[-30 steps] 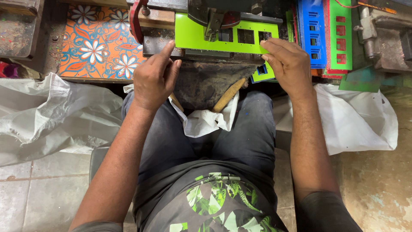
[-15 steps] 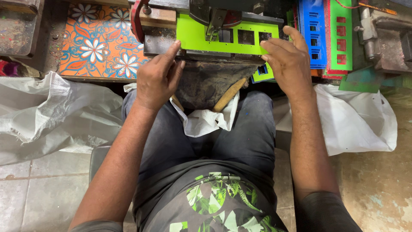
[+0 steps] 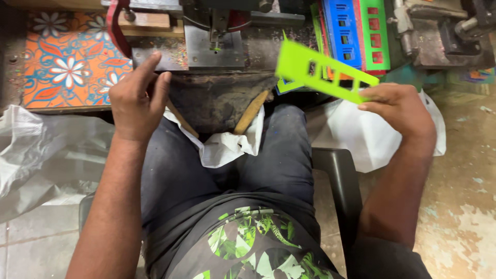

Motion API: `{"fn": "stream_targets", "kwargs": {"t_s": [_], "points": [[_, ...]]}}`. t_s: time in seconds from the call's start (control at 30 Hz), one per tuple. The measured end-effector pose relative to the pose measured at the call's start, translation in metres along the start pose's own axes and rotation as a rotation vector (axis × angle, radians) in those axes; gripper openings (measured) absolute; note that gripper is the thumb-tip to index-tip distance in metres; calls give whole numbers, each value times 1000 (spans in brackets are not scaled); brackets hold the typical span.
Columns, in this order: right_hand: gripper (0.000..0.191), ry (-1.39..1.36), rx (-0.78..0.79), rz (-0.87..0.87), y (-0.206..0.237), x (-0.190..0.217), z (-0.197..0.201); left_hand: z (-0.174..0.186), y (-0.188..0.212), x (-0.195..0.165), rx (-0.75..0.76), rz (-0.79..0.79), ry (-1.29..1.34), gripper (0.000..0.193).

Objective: The person uses a press machine to cut rectangular frames from blue and green plastic sheets. They place each sheet under the press, operate the lever, remove the cut frame, and stack it with others. The process repeats with multiple sheets of different colors.

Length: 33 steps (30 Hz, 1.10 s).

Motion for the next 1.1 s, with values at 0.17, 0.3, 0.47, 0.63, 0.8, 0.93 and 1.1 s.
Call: {"fn": "stream_targets", "kwargs": {"t_s": [0.17,0.3,0.47,0.63,0.8,0.93,1.1], "points": [[31,85,-120,-155,14,-60,-1,-4,2,3,4,48,31,31],[26,246,-272,6,-33,-67,-23,-3,3,-1,4,23,7,30],[33,405,-393,25,-90,-74,-43,-1,0,-5,12,10,-35,29],[45,402,-450,-45,-115,-90,-58,-1,-4,-6,13,15,-43,28],[44,454,-471,-138,-116,-104,-65,-2,-4,-4,22,22,-41,28],[24,641,-617,138,-109,-71,-58,-2,-2,-5,16,1,-37,29],[38,320,-413,2,-114,-39,-83,-3,-1,-5,22,11,-35,29]]}}
Point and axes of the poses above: each hand's wrist, its own y-axis away from the middle knuckle, its own z-axis out of the back of the hand, x = y × z, the point moved 8 cm from there along -y, towards the middle knuckle, and after that the axes turned 12 degrees about z, right-handed, at the moved point
